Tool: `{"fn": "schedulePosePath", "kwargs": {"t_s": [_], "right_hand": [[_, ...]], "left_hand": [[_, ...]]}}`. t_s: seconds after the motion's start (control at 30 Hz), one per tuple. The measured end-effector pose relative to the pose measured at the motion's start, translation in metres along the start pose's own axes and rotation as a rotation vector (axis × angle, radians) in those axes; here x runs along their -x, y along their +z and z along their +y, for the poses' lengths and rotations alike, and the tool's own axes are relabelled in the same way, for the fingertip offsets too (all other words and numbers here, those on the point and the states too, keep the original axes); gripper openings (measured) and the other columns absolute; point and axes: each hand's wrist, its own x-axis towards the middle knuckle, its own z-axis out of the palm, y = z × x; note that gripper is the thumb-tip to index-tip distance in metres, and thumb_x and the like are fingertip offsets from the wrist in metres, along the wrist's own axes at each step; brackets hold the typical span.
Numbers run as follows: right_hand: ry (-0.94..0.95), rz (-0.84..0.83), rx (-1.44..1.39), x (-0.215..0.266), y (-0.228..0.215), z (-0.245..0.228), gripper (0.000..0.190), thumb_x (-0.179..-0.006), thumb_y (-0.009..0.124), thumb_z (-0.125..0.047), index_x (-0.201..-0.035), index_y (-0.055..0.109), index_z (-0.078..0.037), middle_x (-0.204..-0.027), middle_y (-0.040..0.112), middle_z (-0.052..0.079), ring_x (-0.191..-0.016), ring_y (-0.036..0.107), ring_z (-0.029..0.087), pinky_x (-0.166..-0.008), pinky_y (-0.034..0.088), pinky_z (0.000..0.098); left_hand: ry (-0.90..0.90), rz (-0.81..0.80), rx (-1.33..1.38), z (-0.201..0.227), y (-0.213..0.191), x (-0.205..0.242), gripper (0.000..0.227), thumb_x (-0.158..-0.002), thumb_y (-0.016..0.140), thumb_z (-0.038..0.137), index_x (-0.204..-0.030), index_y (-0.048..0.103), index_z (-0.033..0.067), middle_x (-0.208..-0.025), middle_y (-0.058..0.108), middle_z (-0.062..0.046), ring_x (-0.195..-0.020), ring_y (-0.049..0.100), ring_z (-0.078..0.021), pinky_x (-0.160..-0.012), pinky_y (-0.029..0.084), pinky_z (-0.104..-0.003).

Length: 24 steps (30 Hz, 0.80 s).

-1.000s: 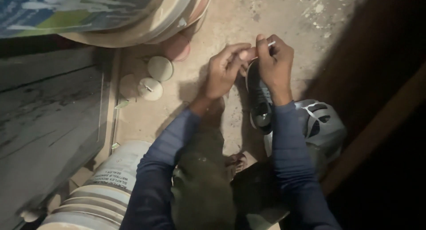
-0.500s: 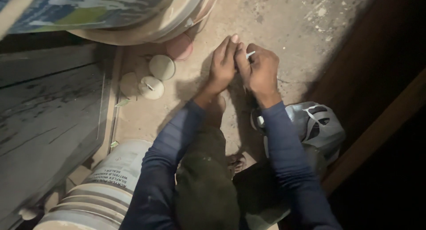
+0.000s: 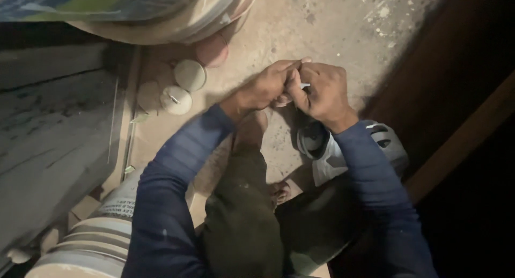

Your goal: The recorder applies glue from a small tube to the edge of a shoe and then to their own toes while sitting on the floor.

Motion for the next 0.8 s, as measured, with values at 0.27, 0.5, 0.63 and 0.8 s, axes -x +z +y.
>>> {"fn": "schedulePosePath", "kwargs": {"t_s": [0.27,0.5,0.63,0.8], "right_hand": [[0.556,0.304,-0.421,0.004,0.024,0.035,0.041,-0.107,0.058,-0.020,-0.073,0.063,0.001,-0.065,0.064,0.003,-0.059,0.058,0.008,-0.055,0.044,0.0287],[0.702,0.360,-0.576,0.014,0.043,0.047,0.043,-0.106,0.056,-0.021,-0.070,0.064,0.001,-0.066,0.060,-0.005,-0.060,0.049,0.003,-0.052,0.035,0.0254],[0.692,0.371,-0.537,0.012,0.047,0.040,0.043,-0.108,0.059,-0.022,-0.071,0.064,0.000,-0.064,0.054,-0.007,-0.061,0.044,0.002,-0.052,0.031,0.0255],[0.620,0.348,-0.516,0.014,0.051,0.027,0.040,-0.106,0.065,-0.019,-0.071,0.057,-0.002,-0.064,0.051,-0.007,-0.061,0.043,0.002,-0.053,0.032,0.0248]], "left_hand": [[0.720,0.309,-0.396,-0.007,0.031,-0.007,0.026,-0.116,0.051,0.029,-0.115,0.057,0.0036,-0.093,0.066,-0.003,-0.079,0.055,-0.0069,-0.070,0.048,-0.022],[0.657,0.334,-0.254,-0.019,0.026,-0.011,0.026,-0.112,0.052,0.028,-0.113,0.056,0.0021,-0.099,0.071,-0.007,-0.077,0.053,-0.0053,-0.069,0.046,-0.022],[0.559,0.422,-0.155,-0.030,0.012,-0.022,0.034,-0.111,0.051,0.035,-0.104,0.058,0.0025,-0.084,0.068,-0.006,-0.063,0.045,-0.0042,-0.054,0.037,-0.022],[0.338,0.367,0.038,-0.006,0.019,-0.001,0.050,-0.112,0.044,0.046,-0.105,0.063,0.0010,-0.067,0.047,0.003,-0.050,0.034,-0.0030,-0.042,0.026,-0.021]]}}
